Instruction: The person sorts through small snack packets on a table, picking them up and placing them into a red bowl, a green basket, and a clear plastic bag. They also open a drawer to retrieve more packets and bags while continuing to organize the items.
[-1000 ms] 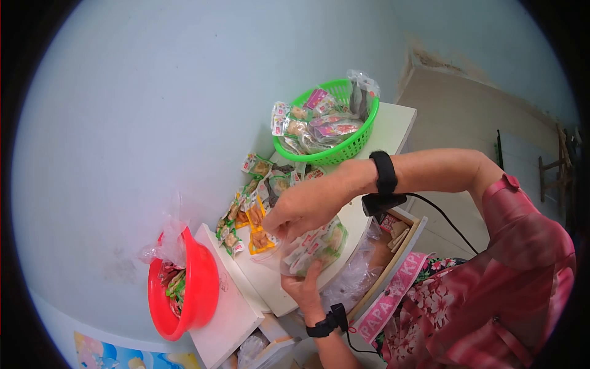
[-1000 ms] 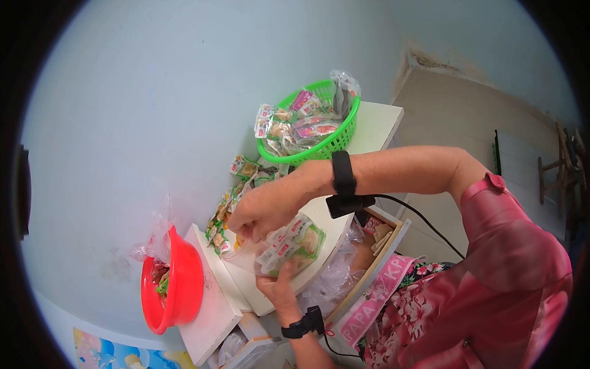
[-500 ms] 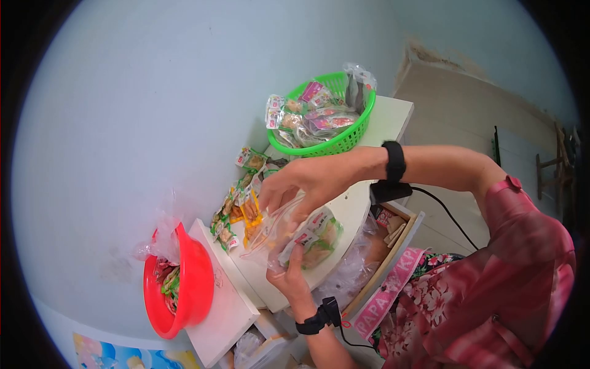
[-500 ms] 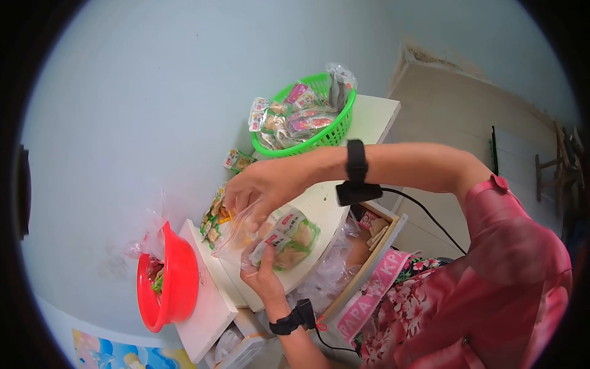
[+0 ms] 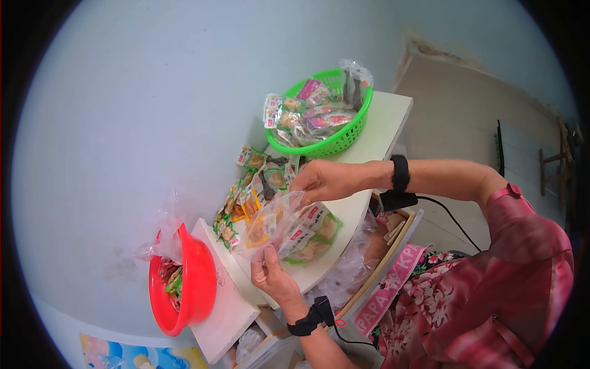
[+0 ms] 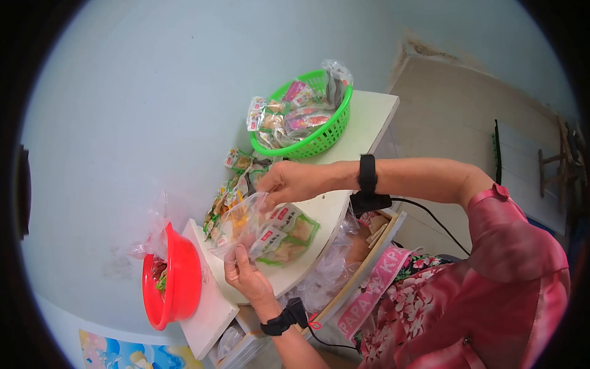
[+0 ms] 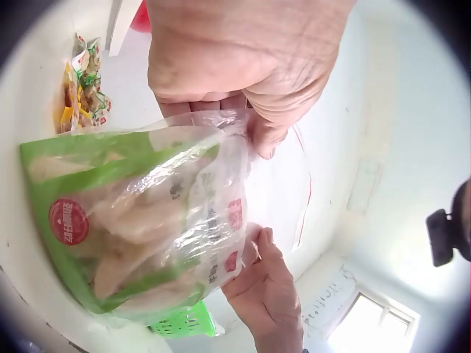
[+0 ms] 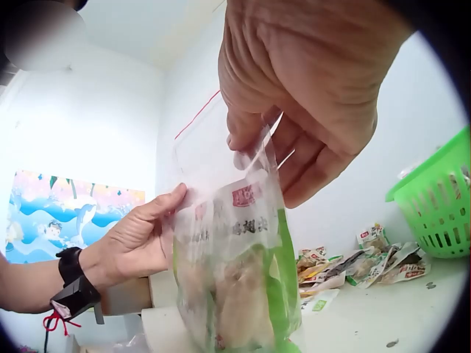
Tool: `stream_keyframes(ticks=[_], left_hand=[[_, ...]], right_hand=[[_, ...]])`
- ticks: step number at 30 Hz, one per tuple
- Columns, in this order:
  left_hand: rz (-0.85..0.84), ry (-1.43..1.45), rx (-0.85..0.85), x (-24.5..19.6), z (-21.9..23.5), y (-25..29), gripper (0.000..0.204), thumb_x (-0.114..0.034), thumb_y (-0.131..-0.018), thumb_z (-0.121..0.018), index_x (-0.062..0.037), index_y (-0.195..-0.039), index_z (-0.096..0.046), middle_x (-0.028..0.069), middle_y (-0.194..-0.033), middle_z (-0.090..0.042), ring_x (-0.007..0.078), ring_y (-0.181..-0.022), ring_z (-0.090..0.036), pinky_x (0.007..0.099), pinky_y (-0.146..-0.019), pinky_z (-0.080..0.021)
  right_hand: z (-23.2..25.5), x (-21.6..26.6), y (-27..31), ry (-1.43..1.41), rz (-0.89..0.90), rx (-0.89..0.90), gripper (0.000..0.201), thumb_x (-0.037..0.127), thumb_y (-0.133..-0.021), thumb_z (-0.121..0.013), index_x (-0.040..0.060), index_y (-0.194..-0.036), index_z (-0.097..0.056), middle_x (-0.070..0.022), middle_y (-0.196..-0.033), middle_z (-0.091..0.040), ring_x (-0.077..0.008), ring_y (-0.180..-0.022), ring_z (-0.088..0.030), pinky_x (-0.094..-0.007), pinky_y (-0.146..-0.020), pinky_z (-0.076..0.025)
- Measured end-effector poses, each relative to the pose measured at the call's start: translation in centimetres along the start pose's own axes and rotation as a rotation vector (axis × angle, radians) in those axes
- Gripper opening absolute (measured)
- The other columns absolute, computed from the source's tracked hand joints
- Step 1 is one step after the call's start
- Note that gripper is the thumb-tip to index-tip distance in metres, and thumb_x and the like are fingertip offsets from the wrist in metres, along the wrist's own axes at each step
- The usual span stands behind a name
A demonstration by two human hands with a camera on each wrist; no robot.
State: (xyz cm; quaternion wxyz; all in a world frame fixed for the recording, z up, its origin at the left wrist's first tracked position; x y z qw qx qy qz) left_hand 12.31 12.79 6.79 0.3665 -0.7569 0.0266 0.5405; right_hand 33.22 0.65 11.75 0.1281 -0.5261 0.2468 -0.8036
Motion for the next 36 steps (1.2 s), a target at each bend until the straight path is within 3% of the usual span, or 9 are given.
stream_keyframes(ticks=[4,9,13,19,24,27,30,33,36], left_hand=[[0.037,-0.033,-0.009,-0.3,0.7,-0.2,0.016,-0.012,-0.100,-0.067,0.0038,-0.100,-0.071,0.0098,-0.096,-0.075,0.0137,-0.090,-0.068,0.0288,-0.087,-0.052],[0.052,-0.142,-0.009,-1.1,0.5,-0.6,0.016,-0.012,-0.100,-0.068,0.0029,-0.097,-0.070,0.0095,-0.094,-0.075,0.0127,-0.084,-0.067,0.0288,-0.079,-0.054],[0.046,-0.170,-0.048,-0.8,0.4,-0.9,0.016,-0.011,-0.100,-0.067,0.0032,-0.107,-0.068,0.0073,-0.088,-0.073,0.0112,-0.076,-0.064,0.0261,-0.073,-0.053],[0.172,-0.162,-0.140,-1.1,0.3,-0.8,0.033,-0.009,-0.098,-0.067,0.0035,-0.127,-0.060,0.0001,-0.075,-0.064,0.0057,-0.066,-0.054,0.0217,-0.063,-0.044],[0.185,-0.165,-0.167,-0.8,0.6,-0.7,0.043,-0.005,-0.095,-0.067,0.0042,-0.136,-0.057,-0.0038,-0.069,-0.055,0.0036,-0.062,-0.046,0.0220,-0.058,-0.038],[0.179,-0.249,-0.117,-0.1,1.2,-0.6,0.049,-0.003,-0.092,-0.068,0.0046,-0.139,-0.056,-0.0038,-0.070,-0.053,0.0052,-0.065,-0.046,0.0239,-0.063,-0.041],[-0.092,-0.625,-0.172,-2.6,0.5,-0.1,0.049,-0.002,-0.088,-0.071,0.0032,-0.136,-0.059,0.0009,-0.081,-0.055,0.0119,-0.075,-0.051,0.0291,-0.071,-0.045],[-0.480,-0.913,-0.056,-7.2,-2.6,0.6,0.043,-0.003,-0.088,-0.071,0.0012,-0.129,-0.063,0.0057,-0.094,-0.057,0.0183,-0.087,-0.055,0.0346,-0.078,-0.047],[-0.676,-0.859,0.193,-7.6,-4.6,1.2,0.039,-0.003,-0.087,-0.073,-0.0010,-0.125,-0.066,0.0094,-0.103,-0.058,0.0248,-0.100,-0.056,0.0378,-0.087,-0.046]], right_hand=[[-0.4,-0.5,0.5,-0.263,-0.085,0.020,0.022,0.017,-0.104,-0.064,-0.0025,-0.106,-0.072,-0.0039,-0.095,-0.075,-0.0113,-0.093,-0.072,-0.0291,-0.084,-0.058],[0.0,-0.5,0.1,-0.209,-0.173,-0.024,0.031,0.025,-0.107,-0.059,-0.0036,-0.099,-0.069,-0.0091,-0.094,-0.076,-0.0150,-0.087,-0.075,-0.0306,-0.075,-0.060],[0.4,-1.4,0.1,-0.097,-0.286,-0.067,0.035,0.029,-0.105,-0.062,-0.0017,-0.089,-0.068,-0.0078,-0.086,-0.076,-0.0153,-0.074,-0.075,-0.0291,-0.067,-0.058],[-0.1,-4.9,0.9,-0.228,-0.468,-0.121,0.024,0.023,-0.096,-0.069,0.0025,-0.083,-0.068,-0.0082,-0.083,-0.075,-0.0118,-0.063,-0.067,-0.0285,-0.054,-0.053],[-0.9,-6.3,1.5,-0.289,-0.494,-0.211,0.022,0.020,-0.091,-0.073,0.0033,-0.080,-0.063,-0.0085,-0.081,-0.075,-0.0112,-0.057,-0.063,-0.0278,-0.048,-0.050],[-1.1,-6.8,1.7,-0.307,-0.491,-0.237,0.023,0.019,-0.090,-0.074,0.0039,-0.080,-0.060,-0.0083,-0.080,-0.074,-0.0112,-0.057,-0.062,-0.0277,-0.048,-0.049],[-1.3,-6.8,1.8,-0.310,-0.494,-0.255,0.023,0.018,-0.090,-0.075,0.0044,-0.080,-0.059,-0.0080,-0.079,-0.074,-0.0110,-0.058,-0.062,-0.0280,-0.048,-0.048],[-1.3,-6.6,1.8,-0.322,-0.508,-0.267,0.024,0.018,-0.089,-0.076,0.0045,-0.080,-0.059,-0.0078,-0.078,-0.073,-0.0108,-0.059,-0.062,-0.0277,-0.048,-0.048],[-1.3,-6.2,1.8,-0.351,-0.454,-0.283,0.023,0.016,-0.090,-0.076,0.0036,-0.083,-0.058,-0.0079,-0.080,-0.073,-0.0107,-0.060,-0.062,-0.0273,-0.051,-0.049]])
Point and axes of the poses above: each hand's wrist, its own y-axis away from the middle knuckle, its own z-axis out of the back of the hand, x = y × z, the point moved 6 cm from there along -y, towards the middle knuckle
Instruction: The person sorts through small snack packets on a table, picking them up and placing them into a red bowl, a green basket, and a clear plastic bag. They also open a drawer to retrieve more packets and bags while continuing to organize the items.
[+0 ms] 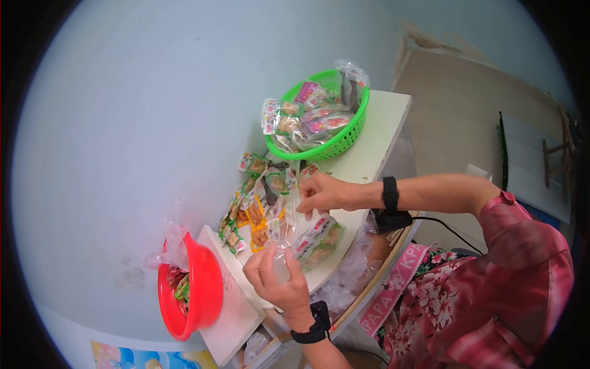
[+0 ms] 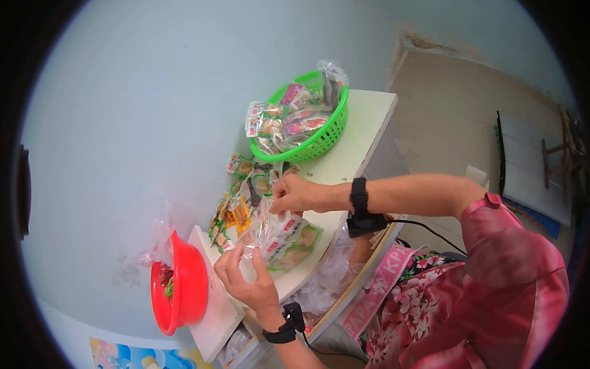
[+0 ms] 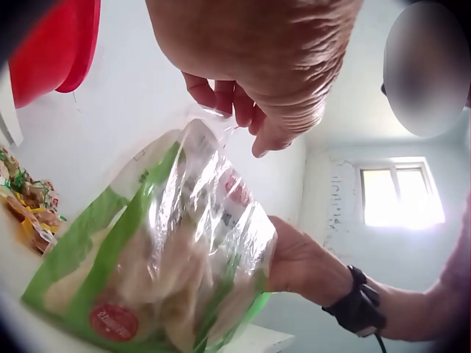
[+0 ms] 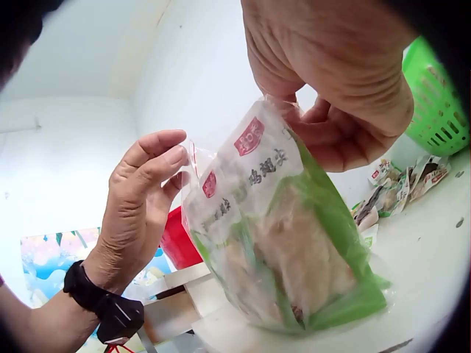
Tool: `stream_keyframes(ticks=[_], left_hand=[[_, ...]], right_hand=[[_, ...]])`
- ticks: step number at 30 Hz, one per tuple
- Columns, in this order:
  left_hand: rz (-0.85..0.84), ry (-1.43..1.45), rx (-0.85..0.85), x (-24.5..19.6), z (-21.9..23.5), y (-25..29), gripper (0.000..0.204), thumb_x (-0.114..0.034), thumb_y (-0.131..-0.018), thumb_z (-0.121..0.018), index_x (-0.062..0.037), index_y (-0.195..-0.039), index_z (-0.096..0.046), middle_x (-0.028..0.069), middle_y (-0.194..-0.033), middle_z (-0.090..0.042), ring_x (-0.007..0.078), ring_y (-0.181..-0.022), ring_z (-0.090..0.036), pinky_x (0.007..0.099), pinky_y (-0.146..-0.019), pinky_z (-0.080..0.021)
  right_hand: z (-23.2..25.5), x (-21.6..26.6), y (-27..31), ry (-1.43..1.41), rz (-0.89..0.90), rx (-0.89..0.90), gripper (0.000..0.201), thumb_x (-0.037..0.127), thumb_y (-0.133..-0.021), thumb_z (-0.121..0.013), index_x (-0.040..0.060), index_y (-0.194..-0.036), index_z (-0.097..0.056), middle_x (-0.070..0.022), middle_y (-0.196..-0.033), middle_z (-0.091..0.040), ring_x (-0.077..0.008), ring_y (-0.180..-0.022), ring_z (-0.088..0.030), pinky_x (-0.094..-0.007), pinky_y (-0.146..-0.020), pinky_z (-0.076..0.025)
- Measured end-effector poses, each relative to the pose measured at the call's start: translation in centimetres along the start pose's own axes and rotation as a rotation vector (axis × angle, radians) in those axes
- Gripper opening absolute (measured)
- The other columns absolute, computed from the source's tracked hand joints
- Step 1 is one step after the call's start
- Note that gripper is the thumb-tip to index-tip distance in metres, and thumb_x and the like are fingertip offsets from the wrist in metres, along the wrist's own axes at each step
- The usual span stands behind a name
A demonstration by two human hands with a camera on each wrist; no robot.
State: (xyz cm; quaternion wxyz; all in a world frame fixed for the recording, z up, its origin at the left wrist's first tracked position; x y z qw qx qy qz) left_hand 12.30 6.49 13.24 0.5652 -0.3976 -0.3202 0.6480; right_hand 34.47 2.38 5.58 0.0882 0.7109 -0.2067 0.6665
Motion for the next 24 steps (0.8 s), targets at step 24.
stream_keyframes(ticks=[24], left_hand=[[0.419,0.572,0.040,7.3,2.1,-0.9,0.017,0.004,-0.087,-0.079,-0.0009,-0.098,-0.066,0.0085,-0.100,-0.068,0.0137,-0.093,-0.064,0.0261,-0.084,-0.053]], right_hand=[[0.2,8.1,1.2,0.075,0.422,0.180,0.018,0.019,-0.097,-0.077,0.0034,-0.099,-0.070,-0.0006,-0.089,-0.072,-0.0072,-0.085,-0.067,-0.0253,-0.077,-0.053]])
Point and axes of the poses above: each hand's wrist, its own y-axis away from the middle knuckle, its own z-axis out of the back of the hand, x = y × z, the point moved 6 cm from there along -y, towards the middle knuckle
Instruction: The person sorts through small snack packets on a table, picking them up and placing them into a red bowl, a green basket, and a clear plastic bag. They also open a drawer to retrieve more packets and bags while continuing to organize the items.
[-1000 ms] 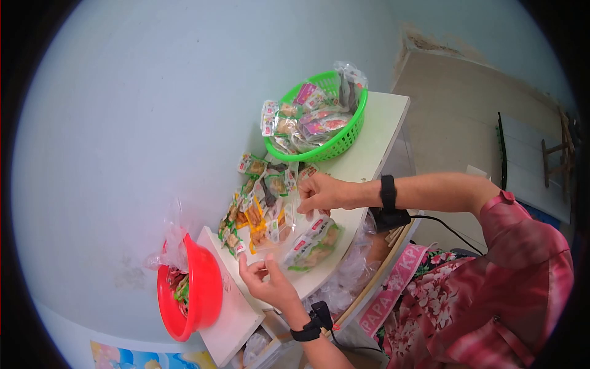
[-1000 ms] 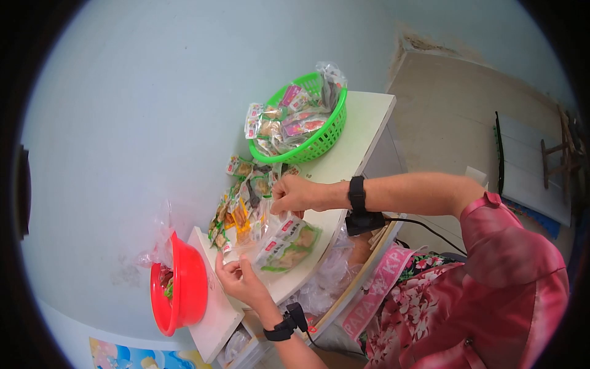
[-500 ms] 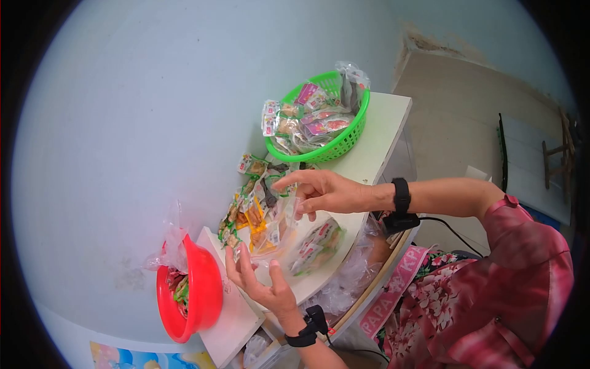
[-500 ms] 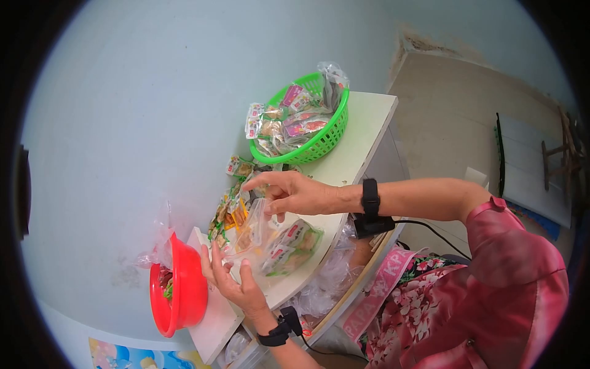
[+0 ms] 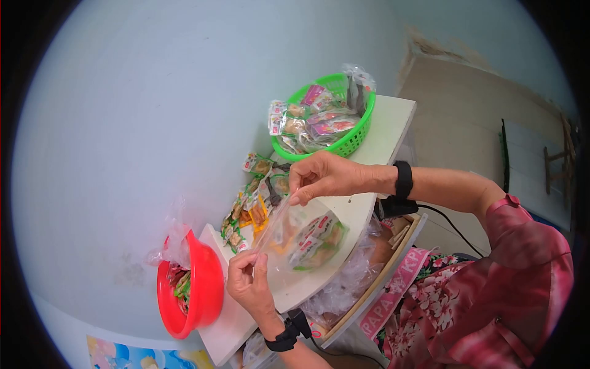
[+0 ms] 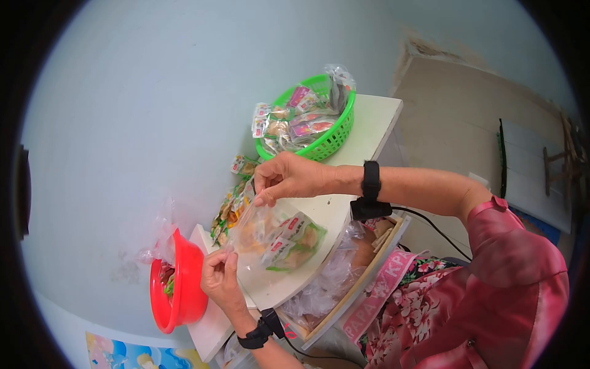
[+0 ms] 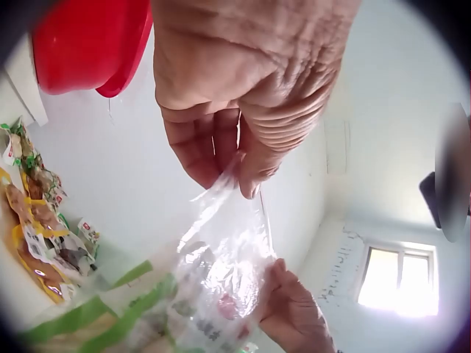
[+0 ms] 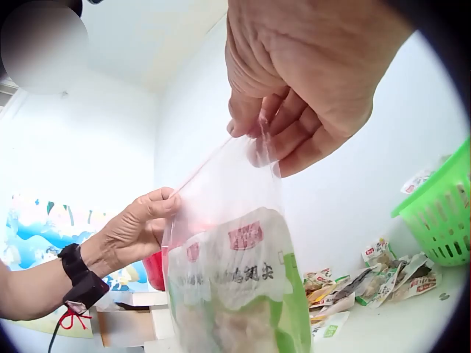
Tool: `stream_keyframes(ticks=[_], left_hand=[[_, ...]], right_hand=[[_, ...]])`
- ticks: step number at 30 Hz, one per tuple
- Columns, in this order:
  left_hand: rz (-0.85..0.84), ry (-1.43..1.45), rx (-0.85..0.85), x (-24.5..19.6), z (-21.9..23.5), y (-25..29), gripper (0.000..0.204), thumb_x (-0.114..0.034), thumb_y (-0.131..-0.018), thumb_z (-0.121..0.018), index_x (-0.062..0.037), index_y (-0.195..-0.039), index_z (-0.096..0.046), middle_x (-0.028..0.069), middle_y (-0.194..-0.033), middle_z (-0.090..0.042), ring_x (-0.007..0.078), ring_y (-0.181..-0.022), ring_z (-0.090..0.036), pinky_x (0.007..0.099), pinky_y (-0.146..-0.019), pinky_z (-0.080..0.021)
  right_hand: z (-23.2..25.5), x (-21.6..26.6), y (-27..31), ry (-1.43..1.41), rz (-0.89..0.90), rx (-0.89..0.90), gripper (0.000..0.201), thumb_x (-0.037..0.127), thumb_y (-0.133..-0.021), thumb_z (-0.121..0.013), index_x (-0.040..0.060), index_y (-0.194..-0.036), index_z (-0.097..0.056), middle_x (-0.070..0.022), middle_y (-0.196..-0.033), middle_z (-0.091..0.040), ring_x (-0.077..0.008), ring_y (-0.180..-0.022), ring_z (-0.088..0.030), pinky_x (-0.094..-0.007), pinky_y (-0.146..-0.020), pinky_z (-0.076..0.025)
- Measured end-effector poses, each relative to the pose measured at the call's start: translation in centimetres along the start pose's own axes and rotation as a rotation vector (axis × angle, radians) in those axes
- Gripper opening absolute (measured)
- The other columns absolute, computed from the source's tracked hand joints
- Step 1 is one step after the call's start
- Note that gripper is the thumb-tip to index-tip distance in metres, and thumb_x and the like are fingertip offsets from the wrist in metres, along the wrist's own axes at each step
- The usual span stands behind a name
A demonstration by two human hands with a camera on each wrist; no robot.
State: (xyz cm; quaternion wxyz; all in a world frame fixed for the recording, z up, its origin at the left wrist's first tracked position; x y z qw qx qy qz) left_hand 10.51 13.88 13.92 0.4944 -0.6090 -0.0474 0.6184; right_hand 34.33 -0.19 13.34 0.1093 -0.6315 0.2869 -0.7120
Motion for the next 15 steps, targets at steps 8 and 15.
stream_keyframes(ticks=[8,15], left_hand=[[0.101,0.153,-0.114,-0.1,0.4,0.2,0.028,0.001,-0.091,-0.076,0.0041,-0.117,-0.067,0.0062,-0.096,-0.068,0.0099,-0.084,-0.061,0.0251,-0.079,-0.050],[0.110,0.043,-0.014,-0.3,0.8,-0.5,0.026,0.004,-0.090,-0.076,0.0042,-0.115,-0.069,0.0017,-0.089,-0.059,0.0091,-0.082,-0.054,0.0225,-0.078,-0.046]], right_hand=[[-0.4,2.0,0.2,0.025,0.047,-0.131,0.015,0.012,-0.096,-0.074,-0.0005,-0.104,-0.071,-0.0041,-0.087,-0.074,-0.0093,-0.081,-0.070,-0.0281,-0.077,-0.055],[-0.6,2.8,0.2,0.153,0.177,-0.086,0.016,0.005,-0.096,-0.072,-0.0017,-0.110,-0.070,-0.0054,-0.095,-0.075,-0.0109,-0.090,-0.071,-0.0284,-0.082,-0.057]])
Point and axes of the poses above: each hand's wrist, its own y-axis away from the middle knuckle, its own z-axis out of the back of the hand, x = y × z, the point moved 6 cm from there along -y, towards the middle knuckle
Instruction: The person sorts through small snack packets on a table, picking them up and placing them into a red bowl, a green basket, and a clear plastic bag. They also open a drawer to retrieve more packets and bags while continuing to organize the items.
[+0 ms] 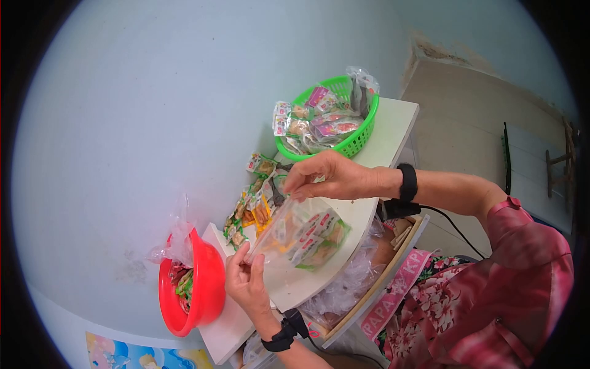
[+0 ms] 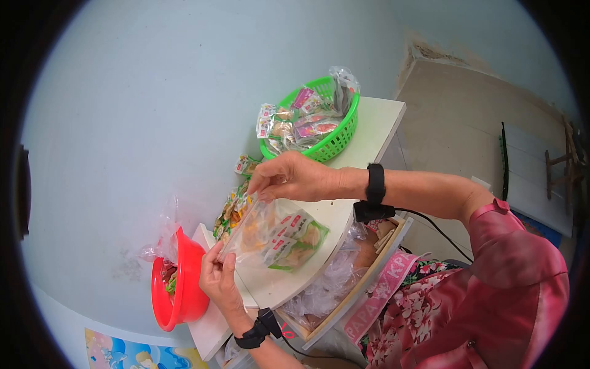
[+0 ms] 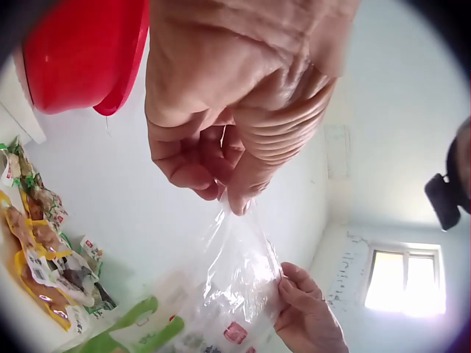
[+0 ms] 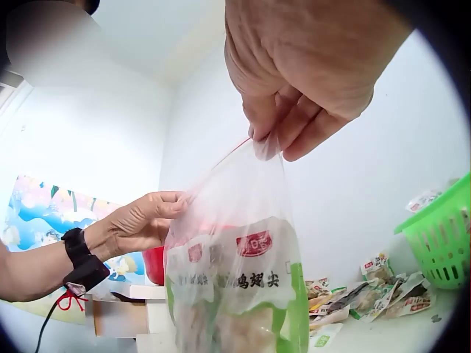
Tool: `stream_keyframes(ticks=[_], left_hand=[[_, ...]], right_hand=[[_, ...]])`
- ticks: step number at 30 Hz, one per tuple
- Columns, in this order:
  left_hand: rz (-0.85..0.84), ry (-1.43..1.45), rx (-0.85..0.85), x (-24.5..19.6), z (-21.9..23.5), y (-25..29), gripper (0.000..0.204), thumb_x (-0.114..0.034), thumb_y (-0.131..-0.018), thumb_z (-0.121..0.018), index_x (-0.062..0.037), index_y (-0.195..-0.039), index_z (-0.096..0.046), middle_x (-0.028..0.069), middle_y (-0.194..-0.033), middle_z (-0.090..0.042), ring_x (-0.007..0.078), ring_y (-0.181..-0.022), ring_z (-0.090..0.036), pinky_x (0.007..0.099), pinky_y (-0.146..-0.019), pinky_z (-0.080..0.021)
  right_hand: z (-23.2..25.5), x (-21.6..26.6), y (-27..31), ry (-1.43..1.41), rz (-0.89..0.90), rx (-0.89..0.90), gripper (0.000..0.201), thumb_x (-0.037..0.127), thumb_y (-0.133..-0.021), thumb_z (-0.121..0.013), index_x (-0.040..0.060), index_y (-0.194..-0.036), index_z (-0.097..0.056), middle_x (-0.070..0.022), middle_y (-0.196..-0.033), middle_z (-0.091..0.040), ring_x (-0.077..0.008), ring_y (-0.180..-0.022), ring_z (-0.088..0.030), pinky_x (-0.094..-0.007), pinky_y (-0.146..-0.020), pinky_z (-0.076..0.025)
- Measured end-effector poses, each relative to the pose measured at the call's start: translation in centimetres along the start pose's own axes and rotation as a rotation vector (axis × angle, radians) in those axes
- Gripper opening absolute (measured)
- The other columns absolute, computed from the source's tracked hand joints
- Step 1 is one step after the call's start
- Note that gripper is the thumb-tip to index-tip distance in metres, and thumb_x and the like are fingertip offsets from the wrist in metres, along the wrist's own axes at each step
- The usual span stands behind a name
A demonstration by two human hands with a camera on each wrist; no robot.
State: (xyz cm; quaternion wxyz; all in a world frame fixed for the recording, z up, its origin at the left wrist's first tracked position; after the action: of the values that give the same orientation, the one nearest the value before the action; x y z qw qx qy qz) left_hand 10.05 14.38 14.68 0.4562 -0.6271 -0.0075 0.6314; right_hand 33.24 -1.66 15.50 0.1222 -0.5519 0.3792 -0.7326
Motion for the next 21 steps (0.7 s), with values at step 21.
stream_keyframes(ticks=[21], left_hand=[[-0.116,-0.017,-0.139,-0.7,-0.8,0.6,0.007,-0.002,-0.097,-0.068,-0.0004,-0.093,-0.063,-0.0006,-0.091,-0.056,0.0078,-0.082,-0.051,0.0232,-0.075,-0.043]], right_hand=[[-9.4,2.5,-5.7,0.770,0.128,0.469,0.033,0.036,-0.090,-0.075,0.0058,-0.103,-0.074,-0.0111,-0.099,-0.072,-0.0314,-0.107,-0.065,-0.0444,-0.084,-0.054]])
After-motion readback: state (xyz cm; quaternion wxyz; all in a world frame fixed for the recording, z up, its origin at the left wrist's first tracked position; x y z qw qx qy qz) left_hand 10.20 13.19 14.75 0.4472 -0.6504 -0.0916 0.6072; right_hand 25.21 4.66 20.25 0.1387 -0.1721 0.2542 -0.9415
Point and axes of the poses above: each hand's wrist, its own y-axis away from the middle knuckle, its own z-axis out of the back of the hand, x = y × z, the point moved 6 cm from there along -y, towards the middle knuckle
